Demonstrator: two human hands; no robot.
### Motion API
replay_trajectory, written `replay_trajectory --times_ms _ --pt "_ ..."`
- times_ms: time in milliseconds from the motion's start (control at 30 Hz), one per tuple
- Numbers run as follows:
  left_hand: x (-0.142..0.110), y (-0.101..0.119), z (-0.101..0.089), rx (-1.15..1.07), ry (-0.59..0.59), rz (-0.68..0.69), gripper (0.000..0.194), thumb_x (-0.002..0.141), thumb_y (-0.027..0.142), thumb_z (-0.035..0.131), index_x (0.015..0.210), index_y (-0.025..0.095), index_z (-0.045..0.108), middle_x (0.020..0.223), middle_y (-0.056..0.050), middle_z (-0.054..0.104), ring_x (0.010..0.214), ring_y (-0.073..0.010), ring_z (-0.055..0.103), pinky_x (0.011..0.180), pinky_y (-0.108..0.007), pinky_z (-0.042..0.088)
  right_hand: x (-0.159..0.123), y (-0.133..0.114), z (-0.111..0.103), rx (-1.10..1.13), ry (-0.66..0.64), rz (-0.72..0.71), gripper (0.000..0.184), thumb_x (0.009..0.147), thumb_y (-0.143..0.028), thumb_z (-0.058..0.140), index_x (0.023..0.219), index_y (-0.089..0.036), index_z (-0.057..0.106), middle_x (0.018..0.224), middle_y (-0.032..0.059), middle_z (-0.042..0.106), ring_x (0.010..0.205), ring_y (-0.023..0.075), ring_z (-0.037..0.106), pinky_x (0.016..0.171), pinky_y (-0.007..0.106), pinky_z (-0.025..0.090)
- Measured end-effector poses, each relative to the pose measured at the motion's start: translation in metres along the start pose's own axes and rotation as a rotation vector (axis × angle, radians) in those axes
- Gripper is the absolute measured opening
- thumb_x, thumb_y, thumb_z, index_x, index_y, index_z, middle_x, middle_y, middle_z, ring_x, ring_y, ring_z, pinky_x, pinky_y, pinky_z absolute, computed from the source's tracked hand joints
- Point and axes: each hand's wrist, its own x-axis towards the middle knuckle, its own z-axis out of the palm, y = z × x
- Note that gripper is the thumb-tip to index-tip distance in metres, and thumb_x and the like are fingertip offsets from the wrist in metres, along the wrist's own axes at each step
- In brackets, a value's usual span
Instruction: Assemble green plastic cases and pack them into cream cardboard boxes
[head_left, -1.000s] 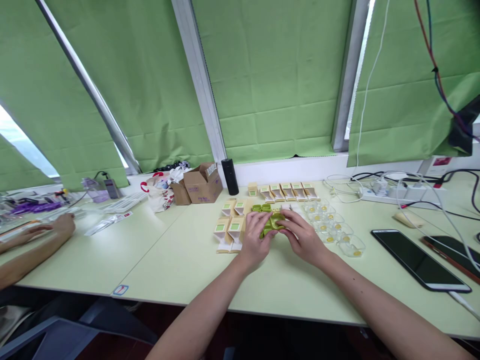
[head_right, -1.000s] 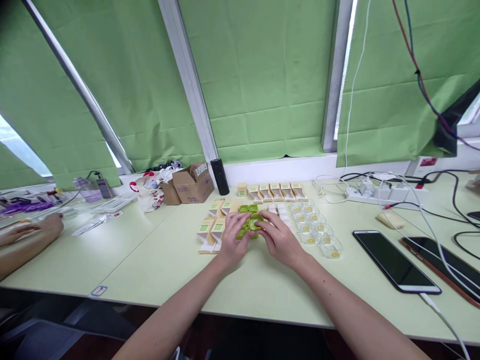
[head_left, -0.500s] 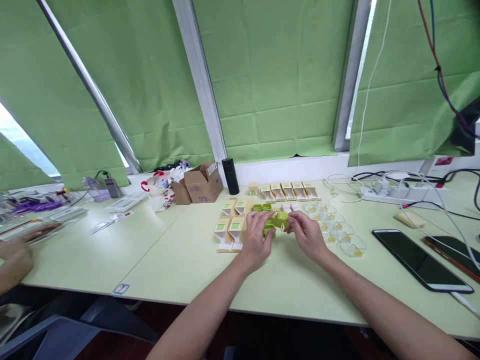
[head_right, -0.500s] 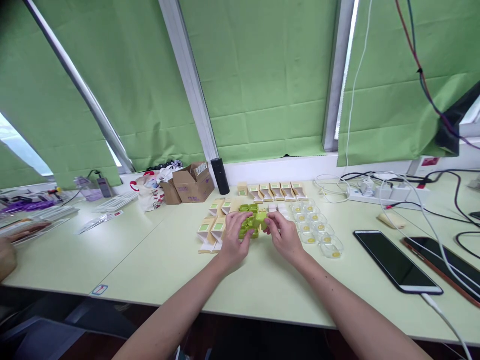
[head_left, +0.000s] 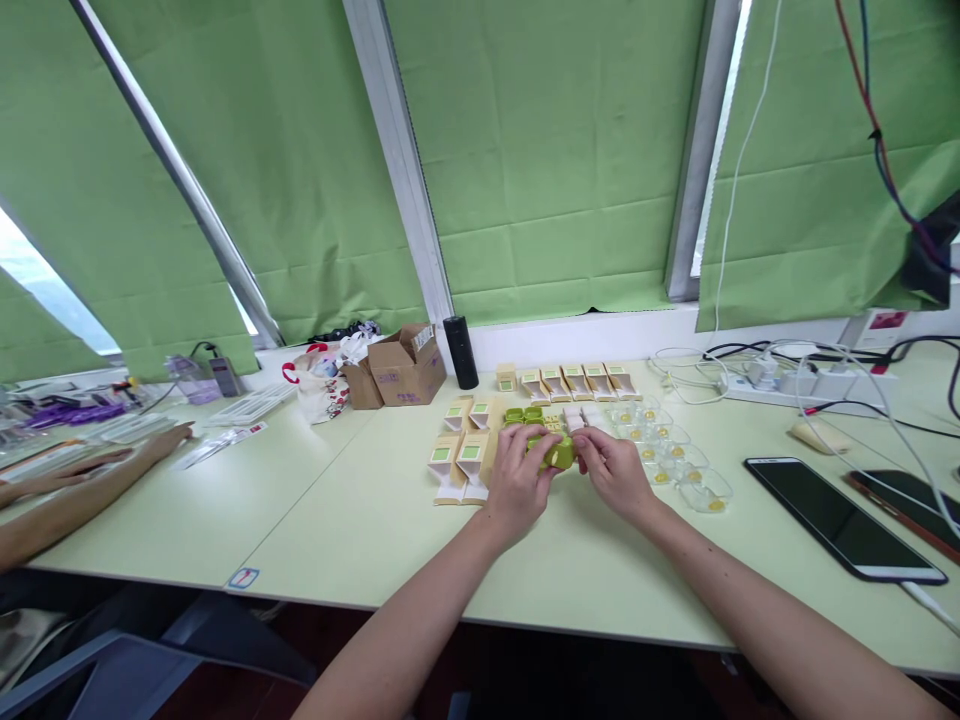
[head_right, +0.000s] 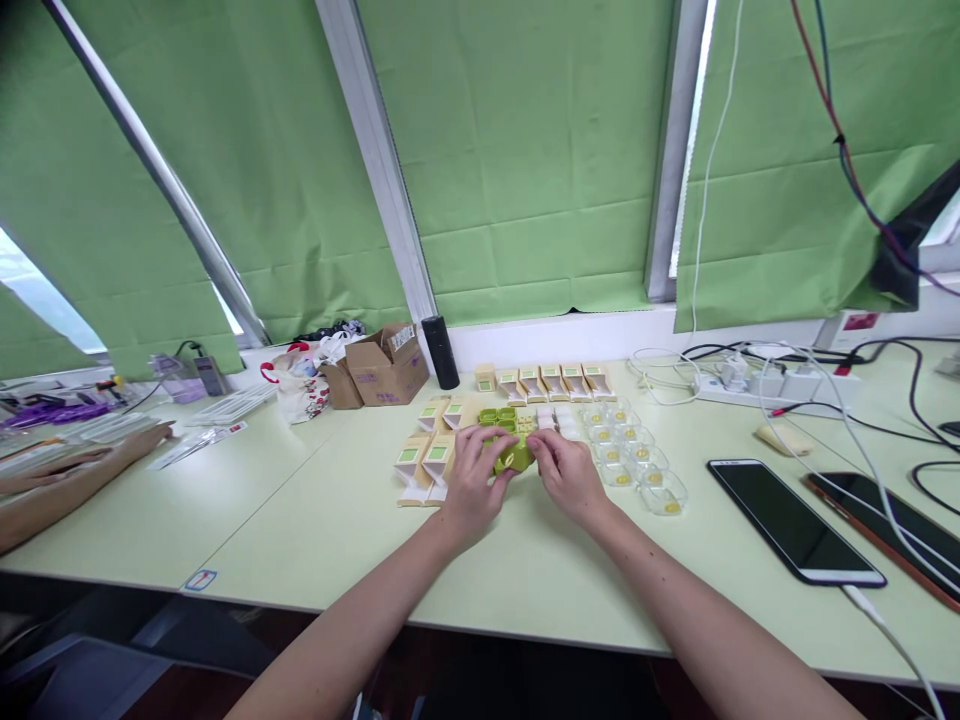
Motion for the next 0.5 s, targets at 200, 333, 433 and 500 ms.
replay_trajectory --times_ms 200,333,433,500 --pt "0.001 -0.006 0.001 -0.213 0.084 -0.254 0.043 0.089 0.019 0.077 0.130 0.027 0.065 0.126 -0.010 0.067 0.124 -0.0314 0.057 0.109 -0.054 0.050 0.004 0.010 -0.010 -0.280 0.127 -0.055 0.025 0.106 -0.034 0.050 0.102 -0.023 0.072 0.081 0.0032 0.077 0.071 0.0214 0.068 0.069 0.033 0.049" --pt "0.001 -0.016 0.007 -0.472 0.125 -0.501 0.046 0.084 0.019 0.079 0.128 0.026 0.066 0.127 -0.009 0.067 0.118 -0.0270 0.063 0.104 -0.046 0.054 0.007 0.012 -0.015 -0.613 0.041 -0.117 0.020 0.097 -0.017 0.056 0.104 -0.020 0.075 0.096 0.0083 0.079 0.093 0.0273 0.065 0.079 0.038 0.047" --pt "0.003 -0.023 0.011 -0.690 0.135 -0.594 0.048 0.084 0.025 0.081 0.129 0.023 0.064 0.125 -0.010 0.068 0.114 -0.0238 0.066 0.100 -0.040 0.056 0.008 0.011 -0.016 -0.786 -0.083 -0.115 0.023 0.092 -0.012 0.061 0.107 -0.019 0.077 0.109 0.0101 0.078 0.105 0.0302 0.060 0.087 0.041 0.044" --pt "0.004 -0.025 0.012 -0.795 0.147 -0.598 0.053 0.084 0.029 0.084 0.132 0.022 0.063 0.124 -0.010 0.068 0.113 -0.0232 0.067 0.099 -0.038 0.057 0.008 0.012 -0.016 -0.854 -0.133 -0.093 0.023 0.090 -0.015 0.065 0.109 -0.020 0.077 0.116 0.0107 0.076 0.111 0.0315 0.057 0.090 0.042 0.042"
